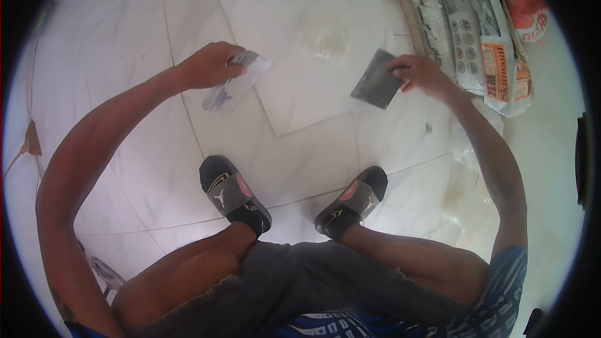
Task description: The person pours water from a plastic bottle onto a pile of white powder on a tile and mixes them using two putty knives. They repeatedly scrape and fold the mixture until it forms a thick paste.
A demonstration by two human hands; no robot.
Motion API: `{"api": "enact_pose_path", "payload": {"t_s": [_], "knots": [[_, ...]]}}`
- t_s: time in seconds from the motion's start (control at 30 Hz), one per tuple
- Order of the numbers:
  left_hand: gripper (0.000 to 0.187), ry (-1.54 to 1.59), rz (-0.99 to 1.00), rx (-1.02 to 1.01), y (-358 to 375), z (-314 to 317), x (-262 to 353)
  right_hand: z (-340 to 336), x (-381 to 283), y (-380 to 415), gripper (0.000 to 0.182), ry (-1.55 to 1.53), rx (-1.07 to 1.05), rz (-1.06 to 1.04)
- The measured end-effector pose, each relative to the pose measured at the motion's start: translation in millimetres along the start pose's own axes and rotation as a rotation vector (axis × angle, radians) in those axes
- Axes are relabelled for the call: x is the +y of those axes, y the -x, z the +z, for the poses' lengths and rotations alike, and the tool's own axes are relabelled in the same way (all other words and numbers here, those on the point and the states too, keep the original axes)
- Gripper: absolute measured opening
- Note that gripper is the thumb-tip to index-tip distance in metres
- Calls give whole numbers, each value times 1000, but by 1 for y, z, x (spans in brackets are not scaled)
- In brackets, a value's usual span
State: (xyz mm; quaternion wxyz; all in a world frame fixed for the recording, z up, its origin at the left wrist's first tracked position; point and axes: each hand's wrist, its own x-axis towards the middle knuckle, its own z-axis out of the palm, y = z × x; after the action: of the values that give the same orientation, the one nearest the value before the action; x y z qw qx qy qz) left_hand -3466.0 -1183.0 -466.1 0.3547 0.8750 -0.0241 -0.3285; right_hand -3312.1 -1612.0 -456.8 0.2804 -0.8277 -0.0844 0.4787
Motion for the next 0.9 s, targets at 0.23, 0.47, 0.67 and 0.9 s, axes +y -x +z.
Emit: {"api": "enact_pose_path", "payload": {"t_s": [0.23,0.47,0.67,0.9], "knots": [[27,27,26,-23,2,-3,5,11,-6,37,53,134,-32,-39],[26,30,71,-12,-4,3,-2,34,30,23,45,685,248,-232],[27,18,88,-1,-3,1,3,46,33,26,18,1220,396,-205],[25,18,53,-19,-5,2,4,64,26,12,14,1227,267,-535]]}}
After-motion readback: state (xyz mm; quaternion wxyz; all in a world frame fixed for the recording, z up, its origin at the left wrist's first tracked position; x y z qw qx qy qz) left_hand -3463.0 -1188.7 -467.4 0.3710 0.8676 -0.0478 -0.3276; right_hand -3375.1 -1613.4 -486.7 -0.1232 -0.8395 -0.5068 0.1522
